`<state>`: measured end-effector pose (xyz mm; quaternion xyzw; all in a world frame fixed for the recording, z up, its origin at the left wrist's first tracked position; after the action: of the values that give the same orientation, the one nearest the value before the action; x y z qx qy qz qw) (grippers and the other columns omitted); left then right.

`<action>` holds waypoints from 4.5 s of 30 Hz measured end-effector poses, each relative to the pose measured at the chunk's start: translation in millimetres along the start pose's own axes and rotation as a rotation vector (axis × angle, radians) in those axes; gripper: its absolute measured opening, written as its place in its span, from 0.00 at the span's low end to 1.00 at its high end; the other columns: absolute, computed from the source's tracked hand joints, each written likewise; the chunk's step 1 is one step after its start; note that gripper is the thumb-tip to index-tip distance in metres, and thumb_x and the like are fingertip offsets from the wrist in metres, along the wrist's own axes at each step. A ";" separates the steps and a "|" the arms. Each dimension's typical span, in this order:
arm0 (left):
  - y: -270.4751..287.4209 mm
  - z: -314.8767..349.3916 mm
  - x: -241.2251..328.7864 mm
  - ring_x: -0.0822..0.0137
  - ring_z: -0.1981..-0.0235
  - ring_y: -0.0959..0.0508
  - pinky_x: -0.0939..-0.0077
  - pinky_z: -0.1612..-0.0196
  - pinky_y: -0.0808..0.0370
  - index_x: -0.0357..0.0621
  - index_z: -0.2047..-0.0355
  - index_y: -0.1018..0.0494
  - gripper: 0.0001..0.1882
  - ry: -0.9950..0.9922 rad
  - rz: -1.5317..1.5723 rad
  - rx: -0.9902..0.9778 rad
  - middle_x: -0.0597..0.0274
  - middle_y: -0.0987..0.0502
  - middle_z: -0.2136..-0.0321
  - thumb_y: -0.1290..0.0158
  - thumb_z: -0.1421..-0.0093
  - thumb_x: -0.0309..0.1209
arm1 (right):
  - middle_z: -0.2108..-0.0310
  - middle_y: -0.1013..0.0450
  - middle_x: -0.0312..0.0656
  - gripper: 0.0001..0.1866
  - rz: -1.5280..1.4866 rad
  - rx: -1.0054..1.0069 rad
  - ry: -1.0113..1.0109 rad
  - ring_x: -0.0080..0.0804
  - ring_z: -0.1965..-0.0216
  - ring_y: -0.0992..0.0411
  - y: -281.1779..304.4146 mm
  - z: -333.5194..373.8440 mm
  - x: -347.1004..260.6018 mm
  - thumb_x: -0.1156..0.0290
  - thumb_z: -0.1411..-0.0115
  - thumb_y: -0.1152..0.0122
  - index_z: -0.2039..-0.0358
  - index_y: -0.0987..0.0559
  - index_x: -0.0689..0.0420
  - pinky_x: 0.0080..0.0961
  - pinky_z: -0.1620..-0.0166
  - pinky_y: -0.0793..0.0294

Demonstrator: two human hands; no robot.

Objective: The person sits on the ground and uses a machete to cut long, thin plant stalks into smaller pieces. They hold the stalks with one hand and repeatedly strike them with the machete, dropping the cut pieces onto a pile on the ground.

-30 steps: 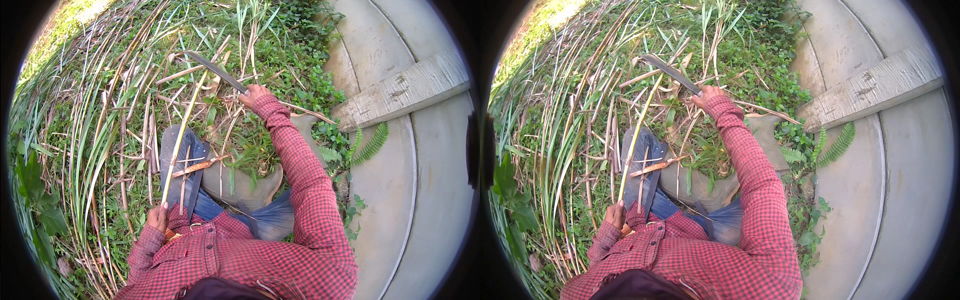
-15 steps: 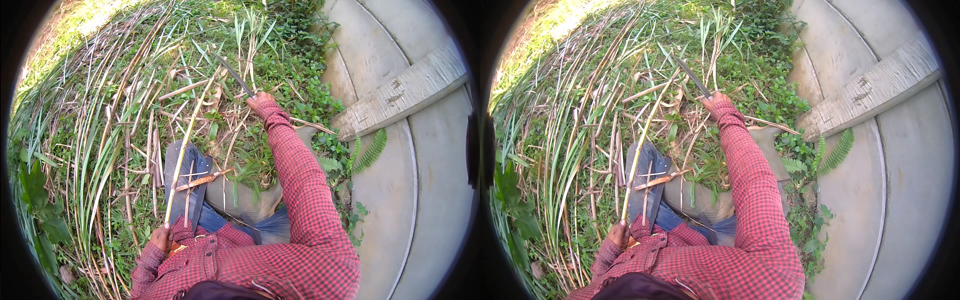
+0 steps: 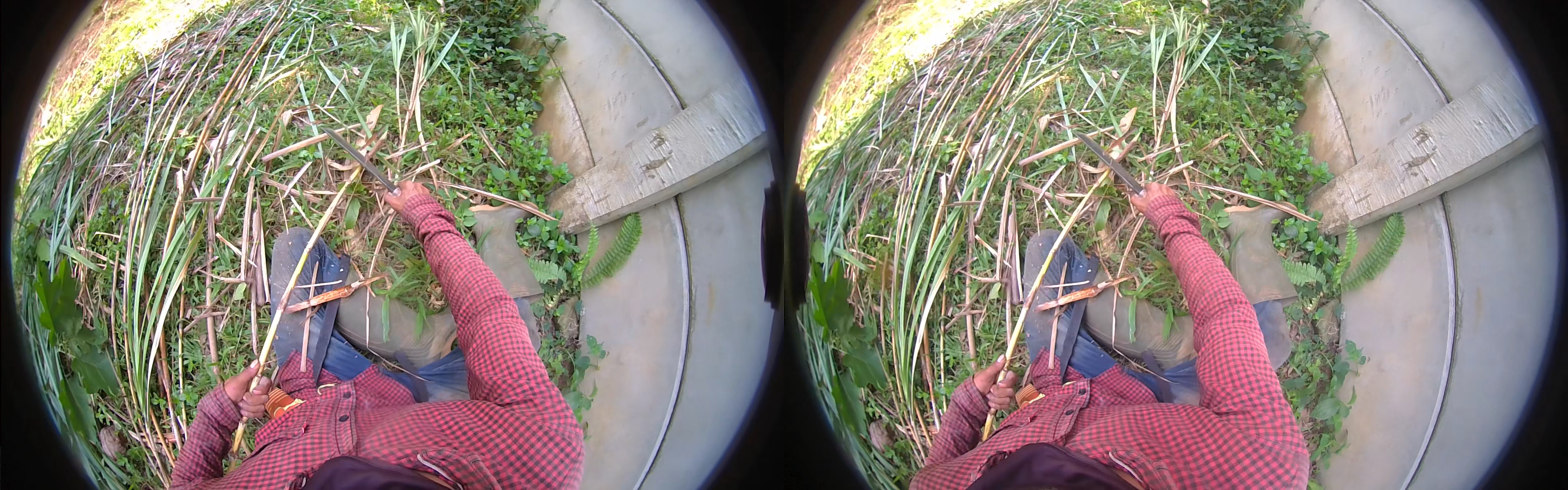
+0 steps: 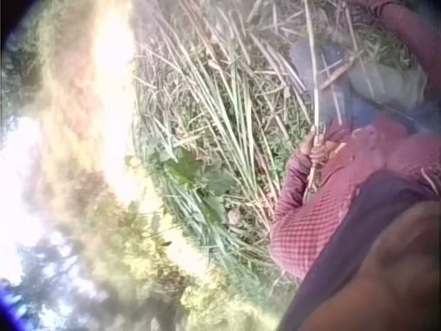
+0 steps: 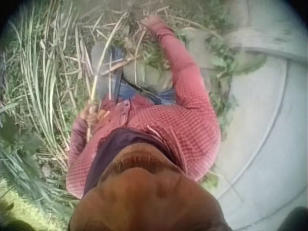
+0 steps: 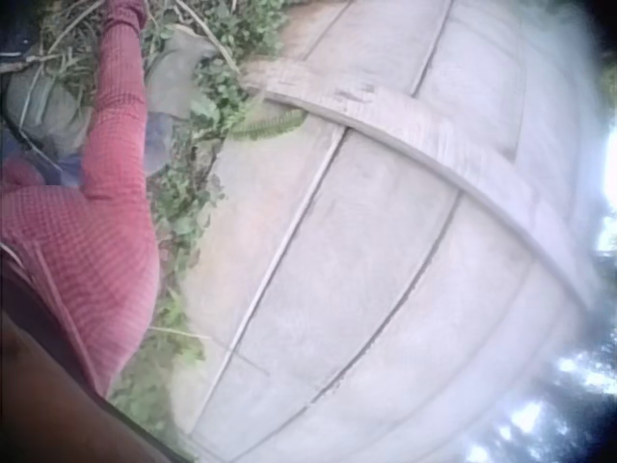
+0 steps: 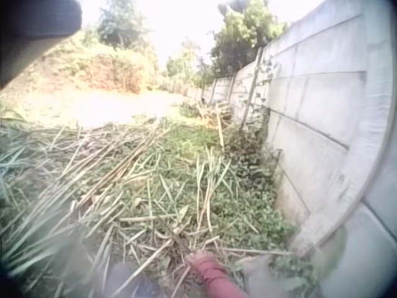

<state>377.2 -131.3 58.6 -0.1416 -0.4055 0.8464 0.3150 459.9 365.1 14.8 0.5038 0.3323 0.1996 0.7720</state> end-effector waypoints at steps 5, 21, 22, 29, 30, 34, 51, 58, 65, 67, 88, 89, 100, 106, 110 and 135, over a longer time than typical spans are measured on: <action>-12.6 4.5 2.0 0.81 0.95 0.52 0.84 0.92 0.51 0.47 0.85 0.42 0.31 0.032 -0.006 0.089 0.76 0.49 0.94 0.70 0.42 0.62 | 0.67 0.26 0.50 0.25 0.083 -0.175 0.154 0.46 0.61 0.28 -8.1 39.2 -7.9 0.49 0.53 0.47 0.61 0.26 0.54 0.40 0.53 0.31; -38.5 -15.1 23.5 0.78 0.95 0.51 0.81 0.93 0.55 0.44 0.74 0.36 0.23 -0.298 -0.518 0.587 0.74 0.46 0.92 0.66 0.38 0.51 | 0.69 0.27 0.51 0.25 0.014 -0.227 0.243 0.48 0.62 0.28 -21.4 117.5 -30.6 0.50 0.50 0.48 0.59 0.28 0.58 0.39 0.55 0.30; -32.5 -19.6 21.1 0.79 0.95 0.51 0.81 0.92 0.57 0.44 0.76 0.36 0.23 -0.319 -0.531 0.608 0.75 0.47 0.93 0.64 0.38 0.51 | 0.70 0.27 0.51 0.25 0.038 -0.270 0.305 0.48 0.63 0.28 -30.5 138.6 -46.1 0.51 0.50 0.48 0.60 0.29 0.58 0.40 0.55 0.31; -22.6 -19.6 10.9 0.79 0.96 0.50 0.82 0.92 0.56 0.41 0.79 0.36 0.25 -0.486 -0.602 0.681 0.74 0.48 0.95 0.62 0.39 0.51 | 0.69 0.27 0.51 0.24 -0.059 -0.105 -0.031 0.47 0.62 0.28 -24.4 129.1 -10.1 0.51 0.51 0.46 0.63 0.28 0.59 0.40 0.56 0.30; -33.8 -20.5 14.3 0.79 0.95 0.50 0.82 0.92 0.57 0.41 0.79 0.35 0.25 -0.452 -0.567 0.697 0.74 0.47 0.95 0.61 0.39 0.50 | 0.68 0.27 0.51 0.24 -0.057 -0.052 -0.098 0.47 0.62 0.28 -17.4 118.5 1.5 0.51 0.51 0.46 0.63 0.28 0.58 0.39 0.56 0.30; -21.2 -28.0 17.6 0.79 0.95 0.48 0.82 0.90 0.54 0.41 0.82 0.34 0.25 -0.478 -0.672 0.735 0.73 0.44 0.95 0.61 0.39 0.49 | 0.73 0.27 0.49 0.22 -0.049 -0.063 0.037 0.48 0.65 0.28 -12.1 147.0 -2.5 0.52 0.52 0.46 0.65 0.28 0.57 0.40 0.58 0.29; -18.2 -16.4 1.0 0.79 0.95 0.47 0.82 0.90 0.54 0.40 0.81 0.32 0.25 -0.547 -0.854 0.744 0.74 0.44 0.95 0.60 0.39 0.48 | 0.68 0.27 0.52 0.25 0.113 -0.038 0.062 0.48 0.61 0.29 14.4 123.1 53.6 0.49 0.52 0.47 0.60 0.27 0.55 0.40 0.54 0.31; -52.1 21.9 0.5 0.77 0.98 0.48 0.82 0.93 0.55 0.38 0.82 0.32 0.29 -0.357 -0.698 0.706 0.72 0.45 0.96 0.60 0.41 0.53 | 0.65 0.27 0.51 0.29 -0.128 0.118 -0.364 0.47 0.60 0.29 29.3 54.2 104.4 0.48 0.54 0.46 0.55 0.28 0.53 0.40 0.53 0.31; -44.8 30.0 -1.6 0.78 0.98 0.48 0.82 0.94 0.54 0.36 0.81 0.32 0.27 -0.373 -0.675 0.688 0.73 0.46 0.97 0.62 0.39 0.48 | 0.55 0.31 0.52 0.31 0.088 0.029 -0.121 0.47 0.52 0.33 44.6 49.7 102.8 0.46 0.53 0.47 0.52 0.29 0.52 0.41 0.49 0.35; -36.4 27.5 -0.7 0.78 0.97 0.48 0.81 0.93 0.54 0.36 0.82 0.32 0.27 -0.440 -0.748 0.741 0.74 0.46 0.97 0.62 0.39 0.48 | 0.60 0.28 0.52 0.29 -0.079 0.111 -0.439 0.46 0.57 0.30 46.8 30.1 117.7 0.47 0.53 0.47 0.57 0.26 0.56 0.38 0.52 0.32; -25.7 2.2 24.2 0.79 0.95 0.51 0.81 0.92 0.57 0.49 0.87 0.44 0.26 -0.408 -0.647 0.670 0.73 0.47 0.93 0.61 0.40 0.52 | 0.79 0.28 0.43 0.19 -0.128 0.357 0.116 0.44 0.73 0.27 27.0 89.3 54.0 0.55 0.54 0.43 0.68 0.29 0.56 0.36 0.67 0.27; -27.8 2.7 23.8 0.78 0.95 0.51 0.81 0.92 0.57 0.49 0.87 0.44 0.26 -0.400 -0.634 0.643 0.72 0.47 0.93 0.62 0.40 0.52 | 0.79 0.28 0.44 0.19 -0.182 0.379 -0.018 0.44 0.74 0.27 36.6 80.1 60.9 0.55 0.55 0.43 0.68 0.28 0.56 0.36 0.68 0.27; -7.1 -5.4 14.7 0.75 0.94 0.52 0.79 0.91 0.54 0.47 0.85 0.44 0.26 -0.273 -0.339 0.245 0.69 0.49 0.94 0.65 0.39 0.53 | 0.79 0.28 0.44 0.18 -0.086 0.449 0.390 0.42 0.77 0.28 45.6 85.3 42.0 0.56 0.56 0.43 0.66 0.26 0.52 0.35 0.70 0.27; -14.8 -3.6 4.3 0.75 0.94 0.52 0.79 0.91 0.55 0.46 0.85 0.43 0.27 -0.319 -0.473 0.304 0.68 0.49 0.94 0.64 0.40 0.54 | 0.73 0.25 0.46 0.24 -0.161 0.372 -0.191 0.45 0.69 0.27 85.6 40.7 71.9 0.50 0.55 0.45 0.61 0.24 0.53 0.38 0.61 0.27; -14.5 -8.7 -4.1 0.75 0.94 0.51 0.78 0.91 0.56 0.45 0.85 0.43 0.26 -0.333 -0.447 0.289 0.67 0.47 0.94 0.65 0.38 0.51 | 0.76 0.26 0.46 0.26 -0.084 0.333 0.045 0.43 0.70 0.27 77.8 64.0 58.6 0.50 0.57 0.45 0.63 0.24 0.57 0.37 0.62 0.27; 20.9 4.8 9.5 0.75 0.96 0.50 0.79 0.93 0.55 0.48 0.87 0.43 0.28 -0.285 -0.412 0.418 0.69 0.48 0.95 0.70 0.39 0.55 | 0.69 0.26 0.52 0.26 -0.368 0.345 -0.582 0.47 0.65 0.27 62.1 -1.3 93.2 0.50 0.54 0.46 0.63 0.23 0.59 0.36 0.56 0.29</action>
<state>358.7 -137.9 45.5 0.1309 -0.2828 0.8412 0.4418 525.9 451.5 41.9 0.5940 0.2126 -0.1526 0.7607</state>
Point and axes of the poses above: each hand's wrist, its own z-axis away from the middle knuckle, its own y-axis out of the back of the hand, x = y × z, the point moved 1 cm from there along -z, towards the middle knuckle
